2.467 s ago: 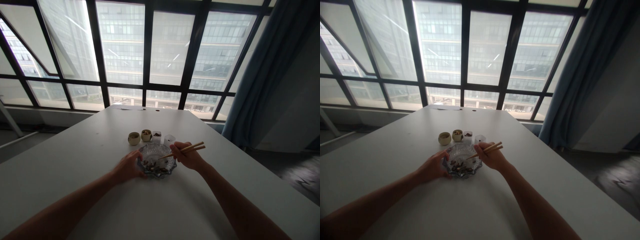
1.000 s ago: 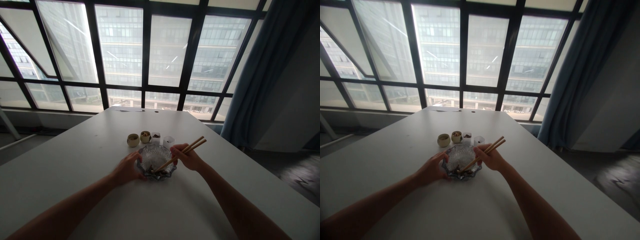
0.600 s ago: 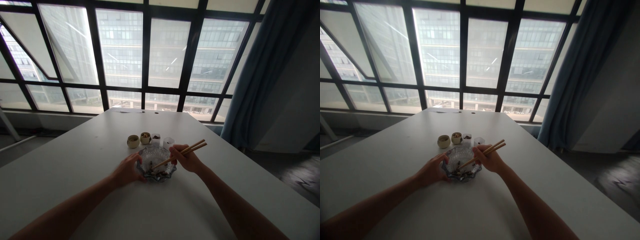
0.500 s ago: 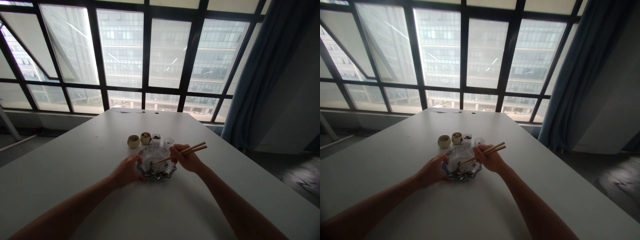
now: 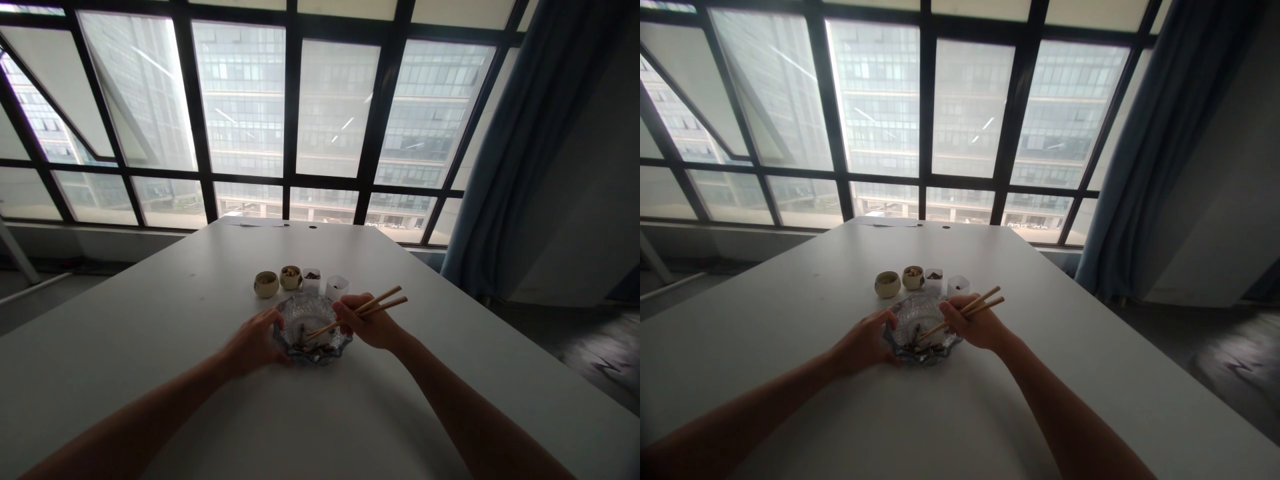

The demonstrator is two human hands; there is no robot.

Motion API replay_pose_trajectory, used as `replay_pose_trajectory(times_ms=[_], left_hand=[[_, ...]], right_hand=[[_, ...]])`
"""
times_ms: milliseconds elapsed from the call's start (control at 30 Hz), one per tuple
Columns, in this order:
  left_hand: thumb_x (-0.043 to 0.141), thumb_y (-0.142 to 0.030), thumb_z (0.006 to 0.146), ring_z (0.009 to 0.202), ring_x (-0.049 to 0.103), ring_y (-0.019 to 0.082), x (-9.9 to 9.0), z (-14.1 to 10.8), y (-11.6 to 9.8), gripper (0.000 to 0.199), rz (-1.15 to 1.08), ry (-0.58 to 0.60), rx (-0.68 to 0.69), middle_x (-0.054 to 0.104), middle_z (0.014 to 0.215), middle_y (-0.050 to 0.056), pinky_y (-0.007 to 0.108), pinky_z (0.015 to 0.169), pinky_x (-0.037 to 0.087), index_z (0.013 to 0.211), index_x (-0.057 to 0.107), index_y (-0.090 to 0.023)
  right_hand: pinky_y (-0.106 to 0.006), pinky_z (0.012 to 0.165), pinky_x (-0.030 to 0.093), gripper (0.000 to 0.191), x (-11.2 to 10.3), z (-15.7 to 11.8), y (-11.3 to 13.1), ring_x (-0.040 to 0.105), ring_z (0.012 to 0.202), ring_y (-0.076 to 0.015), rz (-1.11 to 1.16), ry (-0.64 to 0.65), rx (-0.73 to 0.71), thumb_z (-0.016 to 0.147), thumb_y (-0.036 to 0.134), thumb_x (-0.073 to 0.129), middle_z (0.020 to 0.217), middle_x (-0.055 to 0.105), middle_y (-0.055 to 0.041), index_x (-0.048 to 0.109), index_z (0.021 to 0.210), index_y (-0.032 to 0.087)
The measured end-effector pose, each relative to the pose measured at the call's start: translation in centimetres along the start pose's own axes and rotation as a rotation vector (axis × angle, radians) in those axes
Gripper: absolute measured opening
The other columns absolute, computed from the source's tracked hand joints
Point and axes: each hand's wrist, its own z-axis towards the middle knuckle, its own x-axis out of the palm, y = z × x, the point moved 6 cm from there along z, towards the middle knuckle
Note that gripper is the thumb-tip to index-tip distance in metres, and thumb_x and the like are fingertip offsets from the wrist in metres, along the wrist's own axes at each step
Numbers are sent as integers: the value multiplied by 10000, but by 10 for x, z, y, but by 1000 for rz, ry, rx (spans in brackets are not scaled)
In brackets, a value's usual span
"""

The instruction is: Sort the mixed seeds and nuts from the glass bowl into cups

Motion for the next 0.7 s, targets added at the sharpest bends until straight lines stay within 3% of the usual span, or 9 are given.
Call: replay_pose_trajectory(times_ms=[533, 700], left_hand=[[897, -374, 508, 993, 658, 288, 2, 0, 2, 503, -12, 5, -8, 712, 1072, 42, 377, 864, 522, 879, 593, -224], [909, -366, 504, 1080, 644, 315, 2, 0, 3, 505, -34, -2, 0, 696, 1202, 78, 405, 917, 515, 871, 592, -225]], right_hand=[[-213, 447, 414, 493, 6, -1, 12, 569, 457, -121, -84, 31, -57, 978, 540, 517, 515, 619, -15, 546, 631, 191], [-216, 439, 407, 483, 8, 0, 11, 584, 457, -130, -83, 41, -35, 972, 538, 528, 522, 632, -26, 539, 635, 192]])
